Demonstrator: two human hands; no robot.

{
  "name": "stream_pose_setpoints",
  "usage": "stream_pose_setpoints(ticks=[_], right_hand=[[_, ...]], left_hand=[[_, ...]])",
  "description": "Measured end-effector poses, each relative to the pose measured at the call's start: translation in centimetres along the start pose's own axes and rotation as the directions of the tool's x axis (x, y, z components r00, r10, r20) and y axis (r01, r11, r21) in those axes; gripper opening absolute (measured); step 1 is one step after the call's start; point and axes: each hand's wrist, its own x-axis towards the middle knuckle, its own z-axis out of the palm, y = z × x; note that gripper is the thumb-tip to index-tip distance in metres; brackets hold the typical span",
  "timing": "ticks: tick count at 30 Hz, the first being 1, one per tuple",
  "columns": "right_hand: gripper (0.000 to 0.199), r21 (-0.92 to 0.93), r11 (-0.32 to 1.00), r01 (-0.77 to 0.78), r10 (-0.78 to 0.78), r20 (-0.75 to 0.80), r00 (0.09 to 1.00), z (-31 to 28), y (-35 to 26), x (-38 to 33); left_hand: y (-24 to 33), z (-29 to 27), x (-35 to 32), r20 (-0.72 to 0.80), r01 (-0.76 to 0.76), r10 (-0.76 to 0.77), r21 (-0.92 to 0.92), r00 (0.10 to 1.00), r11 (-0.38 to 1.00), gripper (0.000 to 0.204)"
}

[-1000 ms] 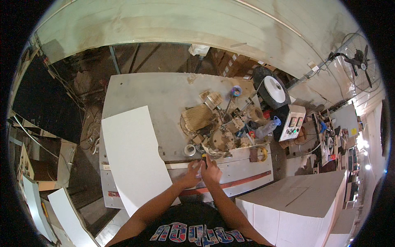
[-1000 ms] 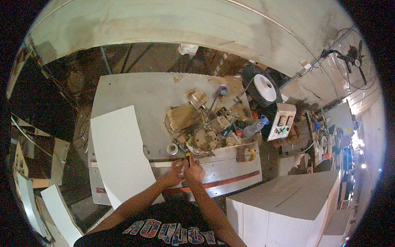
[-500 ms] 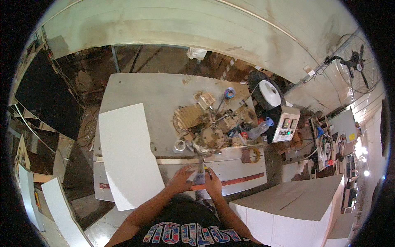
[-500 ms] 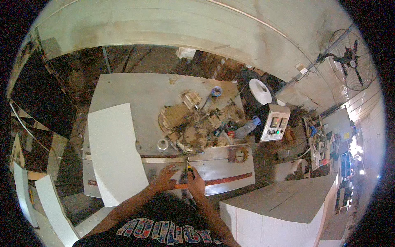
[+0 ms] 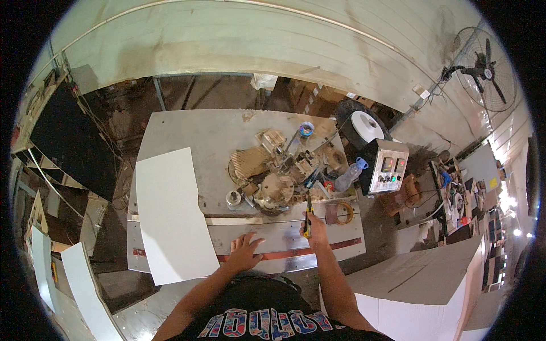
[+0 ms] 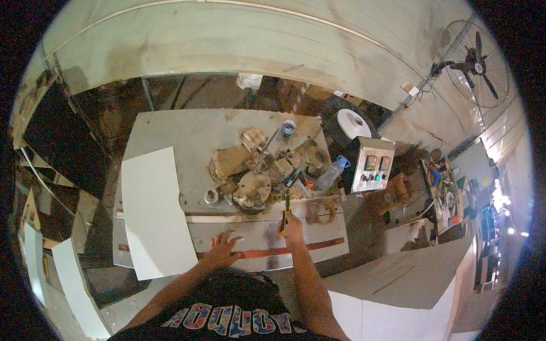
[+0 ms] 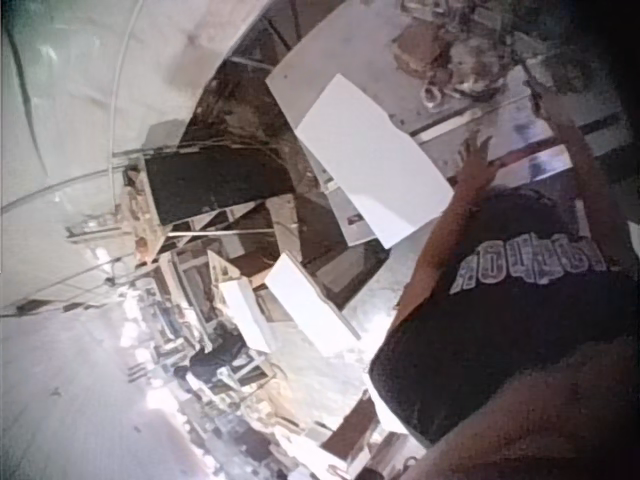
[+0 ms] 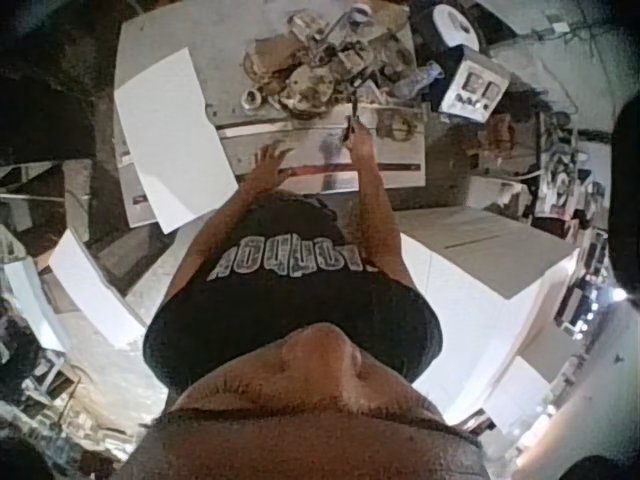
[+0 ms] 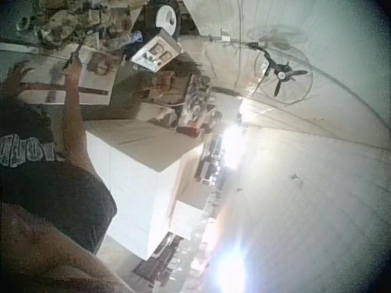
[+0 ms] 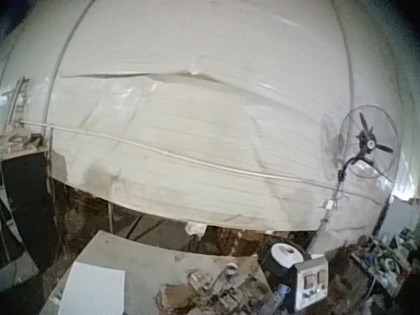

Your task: The person repeatedly picks up white rectangular boards, places them on a workbench, and applies a strip of edge banding to the board's edge using a machine. The person then trims the excess banding with a utility knife and stacks the finished boards.

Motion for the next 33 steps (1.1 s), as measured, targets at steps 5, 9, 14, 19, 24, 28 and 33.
stream_pose_setpoints(ticks=[5,9,14,19,24,28,33], right_hand=[[0.033,0.076,0.983,-0.166,0.16,0.082,0.984,0.2,1.8,2.2],[0.031,0.074,0.989,-0.126,0.121,0.069,0.99,0.8,4.0,2.4],[0.028,0.057,0.982,-0.178,0.181,-0.044,0.983,1.4,4.5,2.4],[0.024,0.088,0.987,-0.131,0.131,0.001,0.991,2.1,5.5,1.7],[0.024,0.107,0.985,-0.132,0.14,-0.075,0.987,2.9,6.0,1.3],[0.024,0.131,0.979,-0.154,0.164,-0.066,0.984,2.9,5.3,0.1],[0.026,0.014,0.994,-0.104,0.105,-0.094,0.99,2.2,4.3,-2.5]], left_hand=[[0.3,0.0,0.1,-0.001,0.014,-0.014,0.032,1.0,0.999,0.072],[0.5,0.4,0.0,-0.067,-0.028,0.032,0.053,0.997,0.998,0.071],[0.5,0.4,0.0,-0.014,0.003,-0.002,0.065,1.0,0.998,0.072],[0.3,0.3,0.2,0.014,0.002,-0.003,0.043,1.0,0.999,0.072],[0.1,0.2,0.2,0.011,-0.015,0.015,0.027,1.0,1.0,0.072],[0.1,-0.3,0.3,0.023,-0.013,0.012,0.032,1.0,0.999,0.074],[0.1,-0.5,0.3,-0.004,-0.041,0.041,0.042,0.999,0.998,0.074]])
